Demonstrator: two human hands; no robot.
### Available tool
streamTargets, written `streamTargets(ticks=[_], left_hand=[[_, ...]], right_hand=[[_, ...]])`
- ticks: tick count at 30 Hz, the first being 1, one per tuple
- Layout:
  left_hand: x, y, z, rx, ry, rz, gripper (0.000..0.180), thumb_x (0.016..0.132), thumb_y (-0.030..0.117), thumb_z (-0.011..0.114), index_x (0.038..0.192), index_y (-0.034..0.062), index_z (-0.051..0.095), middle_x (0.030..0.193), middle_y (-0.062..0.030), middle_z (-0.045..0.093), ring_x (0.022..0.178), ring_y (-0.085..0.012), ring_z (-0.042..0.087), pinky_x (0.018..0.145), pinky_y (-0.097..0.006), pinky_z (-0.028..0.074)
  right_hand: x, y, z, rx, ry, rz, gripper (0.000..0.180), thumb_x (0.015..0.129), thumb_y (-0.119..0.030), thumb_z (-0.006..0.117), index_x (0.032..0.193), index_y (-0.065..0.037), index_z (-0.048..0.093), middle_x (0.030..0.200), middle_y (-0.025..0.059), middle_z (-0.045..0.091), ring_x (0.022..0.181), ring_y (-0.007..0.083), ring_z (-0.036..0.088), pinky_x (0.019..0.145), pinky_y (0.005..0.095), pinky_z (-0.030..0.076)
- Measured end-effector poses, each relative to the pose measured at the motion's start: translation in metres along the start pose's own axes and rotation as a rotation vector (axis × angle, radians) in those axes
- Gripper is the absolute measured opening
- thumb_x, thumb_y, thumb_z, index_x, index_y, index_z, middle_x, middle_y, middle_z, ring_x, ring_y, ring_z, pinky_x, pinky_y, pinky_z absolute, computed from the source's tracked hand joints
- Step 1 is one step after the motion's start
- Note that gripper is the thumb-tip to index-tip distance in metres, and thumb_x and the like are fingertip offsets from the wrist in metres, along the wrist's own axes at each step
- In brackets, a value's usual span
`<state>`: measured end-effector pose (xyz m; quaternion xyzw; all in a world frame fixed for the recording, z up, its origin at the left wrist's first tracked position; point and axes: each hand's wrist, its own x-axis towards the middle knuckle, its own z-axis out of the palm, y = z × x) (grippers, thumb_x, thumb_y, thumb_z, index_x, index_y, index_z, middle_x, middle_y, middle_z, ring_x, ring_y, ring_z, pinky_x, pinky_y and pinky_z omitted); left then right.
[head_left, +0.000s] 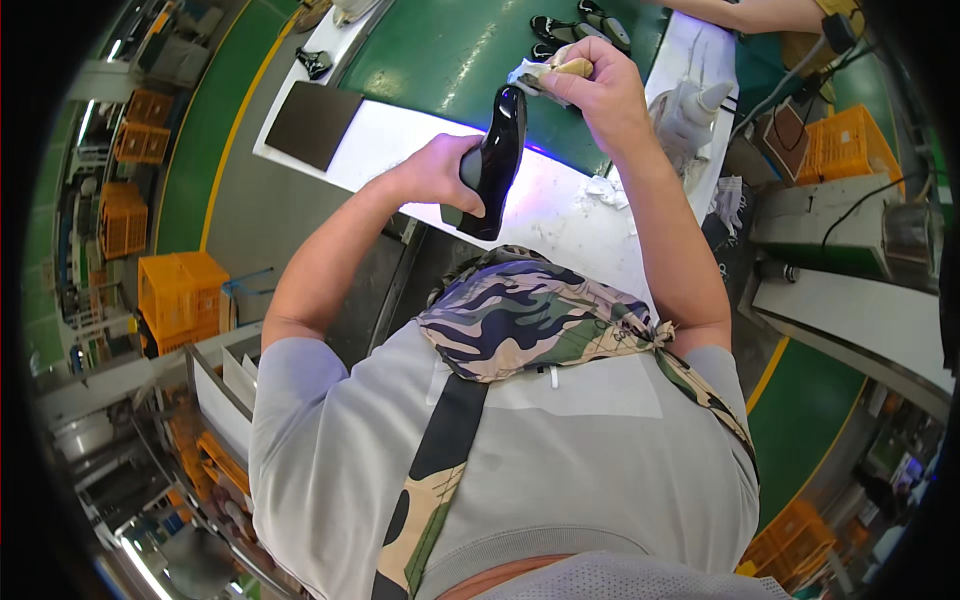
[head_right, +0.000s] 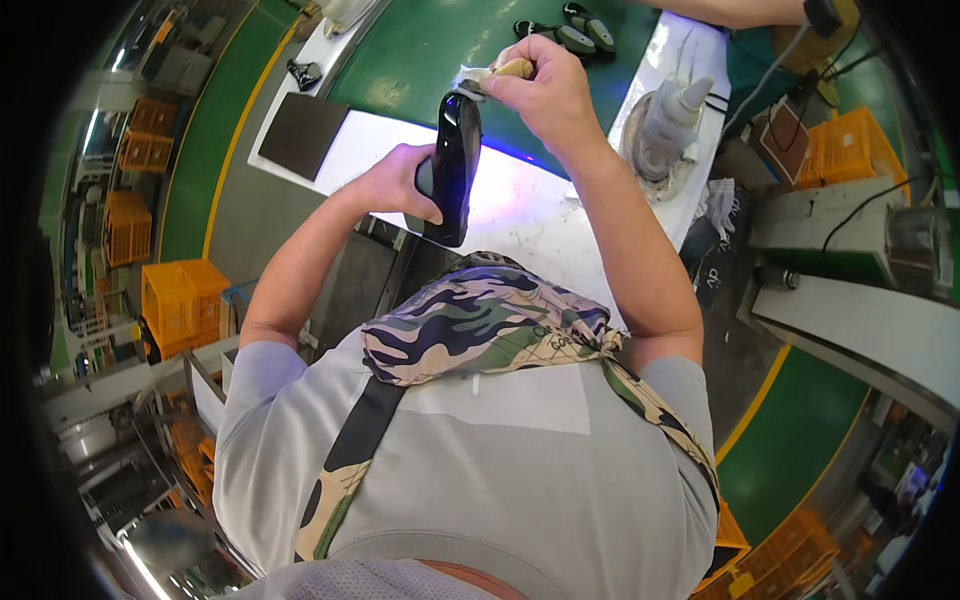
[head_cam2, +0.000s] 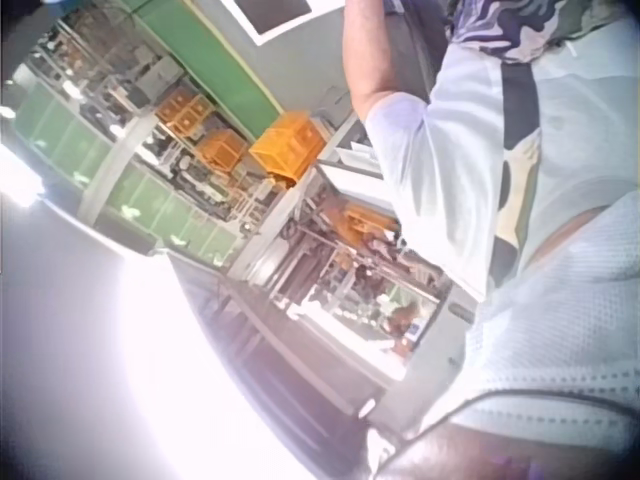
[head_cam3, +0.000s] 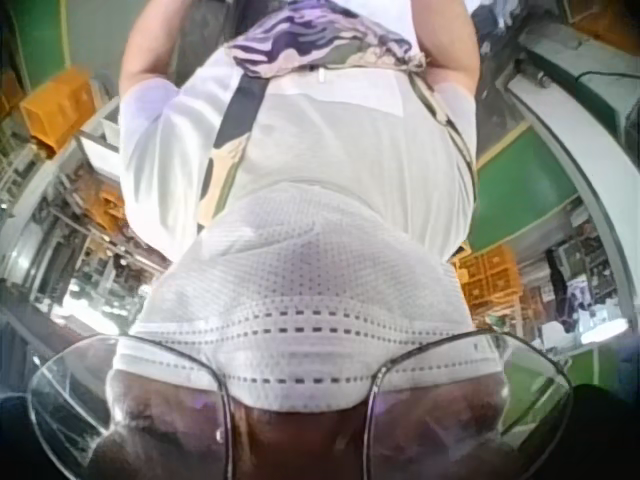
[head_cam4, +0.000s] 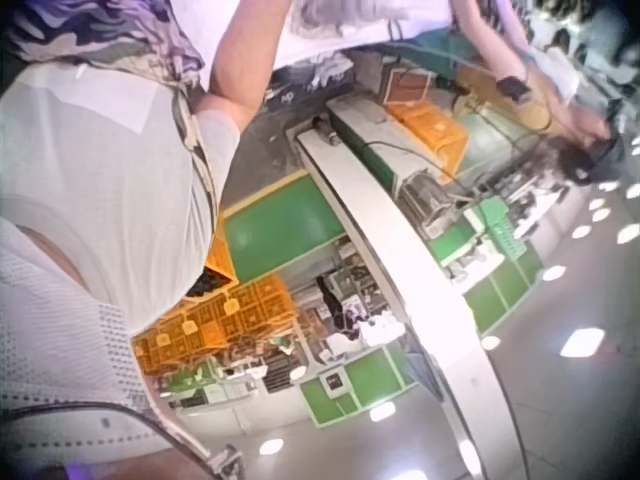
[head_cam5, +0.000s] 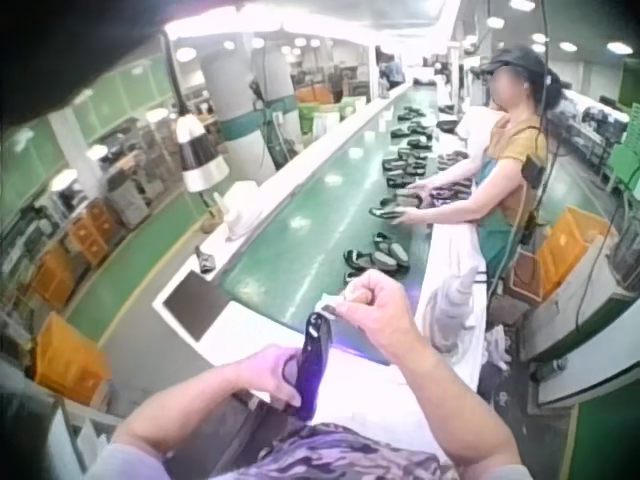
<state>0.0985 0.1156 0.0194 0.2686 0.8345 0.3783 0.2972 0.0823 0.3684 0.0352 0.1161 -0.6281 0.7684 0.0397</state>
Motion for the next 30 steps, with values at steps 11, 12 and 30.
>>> streamTargets(ticks=[11, 12, 30], left_hand=[[-0.038, -0.028, 0.010, -0.666, 0.021, -0.073, 0.070, 0.055, 0.015, 0.087, 0.116, -0.0037, 0.057, 0.099, -0.0062, 0.065, 0.089, -0.0160, 0.061, 0.084, -0.029, 0.050], [-0.042, -0.034, 0.010, -0.673, 0.031, -0.077, 0.070, 0.055, 0.015, 0.087, 0.116, -0.0037, 0.057, 0.099, -0.0062, 0.065, 0.089, -0.0160, 0.061, 0.084, -0.029, 0.050], [-0.168, -0.136, -0.015, -1.228, 0.593, -0.044, 0.054, 0.071, 0.016, 0.073, 0.117, -0.0050, 0.053, 0.104, -0.0155, 0.065, 0.092, -0.0262, 0.066, 0.087, -0.039, 0.054]], right_hand=[[0.002, 0.037, 0.038, -0.011, -0.264, -0.091, 0.021, 0.079, 0.006, 0.066, 0.080, -0.005, 0.049, 0.091, 0.0071, 0.058, 0.089, 0.0137, 0.056, 0.080, 0.0260, 0.046], [0.002, 0.042, 0.045, 0.007, -0.286, -0.075, 0.021, 0.079, 0.006, 0.066, 0.080, -0.005, 0.049, 0.091, 0.0072, 0.058, 0.090, 0.0144, 0.056, 0.081, 0.0265, 0.046], [-0.009, 0.086, 0.170, 0.158, -0.710, 0.280, 0.024, 0.076, 0.002, 0.070, 0.080, -0.006, 0.048, 0.094, 0.0120, 0.061, 0.085, 0.0155, 0.057, 0.077, 0.0273, 0.048]])
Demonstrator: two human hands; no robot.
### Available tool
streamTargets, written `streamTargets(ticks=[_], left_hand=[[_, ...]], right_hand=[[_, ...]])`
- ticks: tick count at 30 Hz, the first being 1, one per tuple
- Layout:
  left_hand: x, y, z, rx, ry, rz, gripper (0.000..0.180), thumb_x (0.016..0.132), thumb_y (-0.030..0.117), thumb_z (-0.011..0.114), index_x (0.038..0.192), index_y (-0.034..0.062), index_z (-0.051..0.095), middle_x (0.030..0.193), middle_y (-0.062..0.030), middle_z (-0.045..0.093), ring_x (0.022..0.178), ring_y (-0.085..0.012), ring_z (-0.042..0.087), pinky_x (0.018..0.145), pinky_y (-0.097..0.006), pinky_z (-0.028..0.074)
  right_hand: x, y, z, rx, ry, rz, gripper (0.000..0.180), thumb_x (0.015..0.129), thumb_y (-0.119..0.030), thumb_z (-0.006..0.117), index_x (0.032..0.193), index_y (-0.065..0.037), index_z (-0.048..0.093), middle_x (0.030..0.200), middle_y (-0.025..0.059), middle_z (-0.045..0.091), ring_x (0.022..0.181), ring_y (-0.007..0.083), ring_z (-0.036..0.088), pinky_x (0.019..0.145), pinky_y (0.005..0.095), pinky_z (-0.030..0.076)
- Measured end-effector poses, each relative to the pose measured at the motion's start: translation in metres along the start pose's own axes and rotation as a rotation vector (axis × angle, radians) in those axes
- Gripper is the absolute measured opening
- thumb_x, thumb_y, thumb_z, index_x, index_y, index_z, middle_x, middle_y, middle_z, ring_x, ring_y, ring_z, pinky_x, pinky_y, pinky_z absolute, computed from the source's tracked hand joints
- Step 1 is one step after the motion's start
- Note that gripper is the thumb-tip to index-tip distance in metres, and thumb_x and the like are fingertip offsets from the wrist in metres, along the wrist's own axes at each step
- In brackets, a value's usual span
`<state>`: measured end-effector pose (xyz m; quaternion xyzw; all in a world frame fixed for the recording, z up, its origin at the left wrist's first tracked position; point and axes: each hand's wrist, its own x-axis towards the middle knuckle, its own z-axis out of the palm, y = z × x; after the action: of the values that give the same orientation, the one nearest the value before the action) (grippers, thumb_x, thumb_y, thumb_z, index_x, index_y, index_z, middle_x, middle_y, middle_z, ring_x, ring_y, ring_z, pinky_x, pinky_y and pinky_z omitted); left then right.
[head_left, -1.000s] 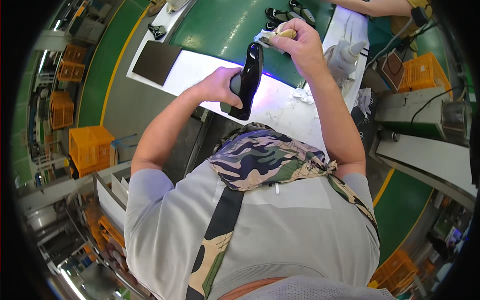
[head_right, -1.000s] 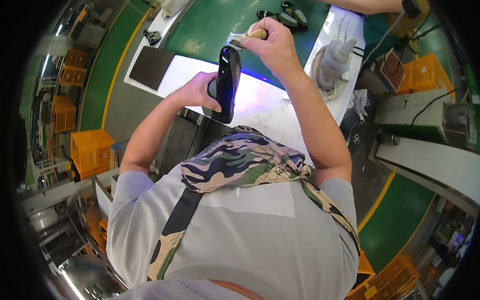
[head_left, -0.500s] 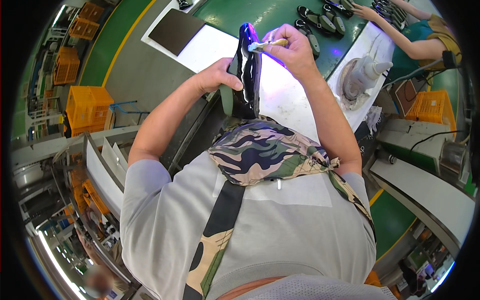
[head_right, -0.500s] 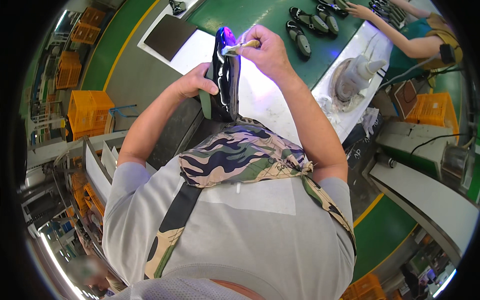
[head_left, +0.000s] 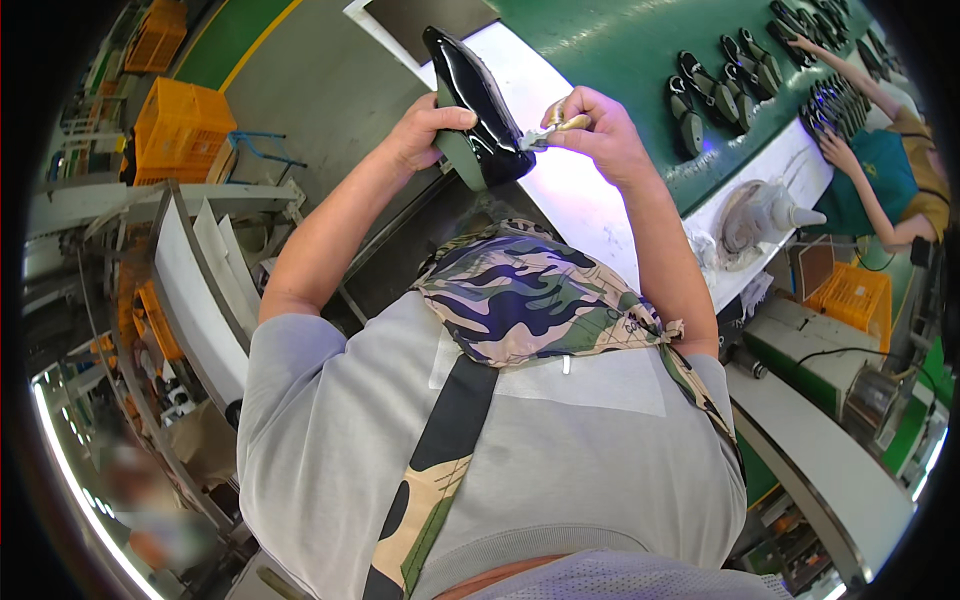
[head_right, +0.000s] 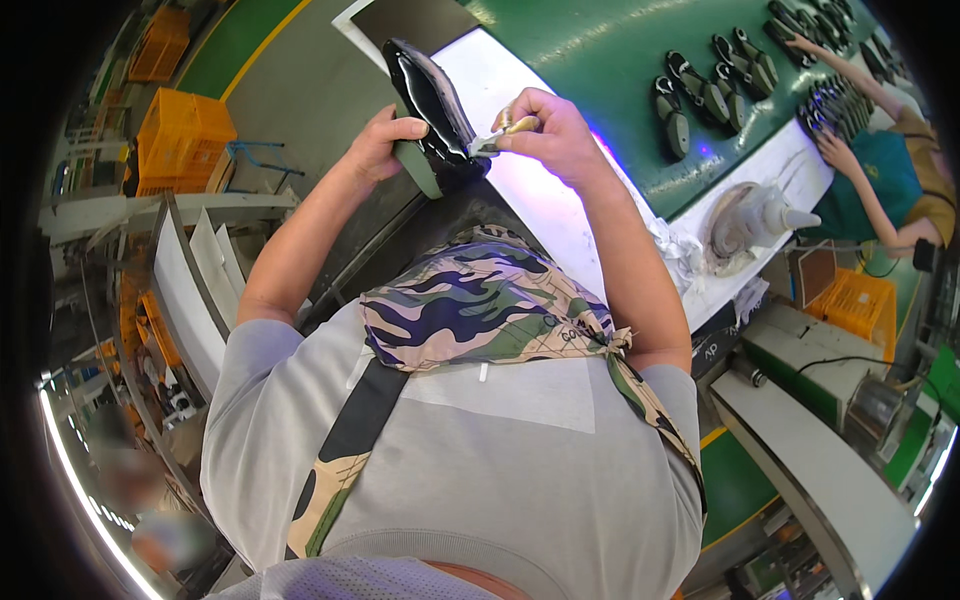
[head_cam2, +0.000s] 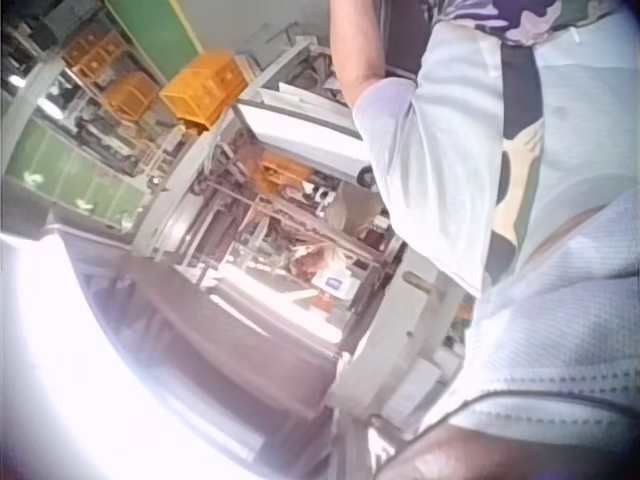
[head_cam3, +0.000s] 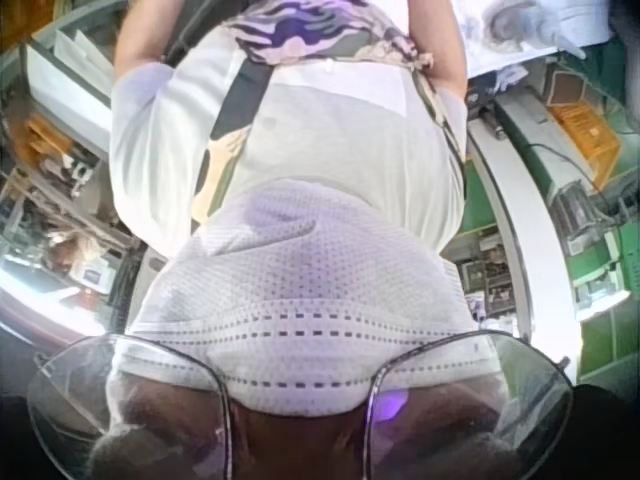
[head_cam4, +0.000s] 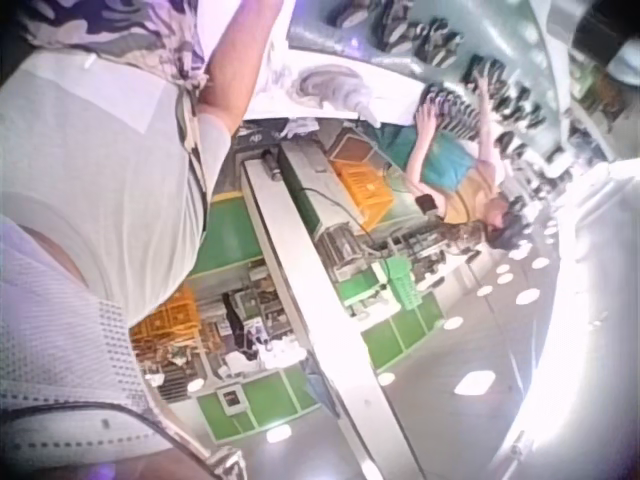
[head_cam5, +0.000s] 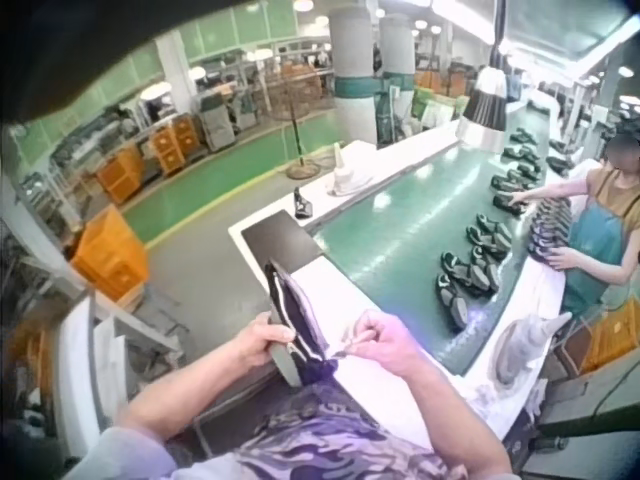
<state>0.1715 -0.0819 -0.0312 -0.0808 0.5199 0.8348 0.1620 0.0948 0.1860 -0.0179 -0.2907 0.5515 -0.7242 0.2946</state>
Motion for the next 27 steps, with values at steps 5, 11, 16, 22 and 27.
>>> streamTargets(ticks=[5, 11, 16, 22, 27], left_hand=[[-0.032, 0.000, -0.029, -0.122, 0.133, 0.162, 0.049, 0.072, 0.014, 0.072, 0.114, -0.0042, 0.054, 0.105, -0.0134, 0.064, 0.095, -0.0245, 0.063, 0.089, -0.038, 0.052], [-0.063, -0.003, -0.050, -0.181, 0.251, 0.317, 0.043, 0.074, 0.011, 0.071, 0.112, -0.0020, 0.056, 0.103, -0.0111, 0.065, 0.094, -0.0231, 0.063, 0.088, -0.036, 0.050], [-0.084, -0.006, -0.038, 0.050, 0.495, 0.585, 0.039, 0.073, 0.007, 0.074, 0.109, -0.0006, 0.058, 0.101, -0.0078, 0.065, 0.092, -0.0178, 0.061, 0.085, -0.030, 0.049], [-0.096, -0.020, -0.052, 0.351, 0.719, 0.720, 0.045, 0.071, 0.010, 0.080, 0.108, -0.0009, 0.058, 0.100, -0.0064, 0.066, 0.092, -0.0153, 0.061, 0.086, -0.029, 0.048], [-0.111, -0.028, -0.051, 0.484, 0.900, 0.760, 0.051, 0.068, 0.013, 0.085, 0.109, -0.0021, 0.057, 0.102, -0.0079, 0.066, 0.093, -0.0166, 0.062, 0.088, -0.029, 0.048]], right_hand=[[0.024, 0.024, 0.023, 0.075, 0.104, 0.030, 0.022, 0.076, 0.001, 0.072, 0.083, -0.005, 0.053, 0.086, 0.0086, 0.062, 0.073, 0.0135, 0.058, 0.066, 0.0270, 0.049], [0.055, 0.048, 0.057, 0.127, 0.263, 0.099, 0.019, 0.073, 0.001, 0.074, 0.083, -0.001, 0.058, 0.074, 0.0034, 0.060, 0.064, 0.0090, 0.054, 0.059, 0.0232, 0.044], [0.074, 0.060, 0.077, 0.106, 0.359, 0.156, 0.016, 0.072, 0.004, 0.073, 0.080, -0.001, 0.060, 0.073, 0.0031, 0.060, 0.064, 0.0096, 0.054, 0.059, 0.0238, 0.044], [0.092, 0.068, 0.100, 0.124, 0.353, 0.231, 0.016, 0.071, 0.004, 0.074, 0.080, 0.000, 0.060, 0.074, 0.0033, 0.061, 0.065, 0.0100, 0.055, 0.061, 0.0234, 0.044], [0.107, 0.066, 0.129, 0.117, 0.268, 0.279, 0.017, 0.072, 0.002, 0.075, 0.081, 0.000, 0.061, 0.074, 0.0037, 0.062, 0.065, 0.0111, 0.056, 0.061, 0.0246, 0.045]])
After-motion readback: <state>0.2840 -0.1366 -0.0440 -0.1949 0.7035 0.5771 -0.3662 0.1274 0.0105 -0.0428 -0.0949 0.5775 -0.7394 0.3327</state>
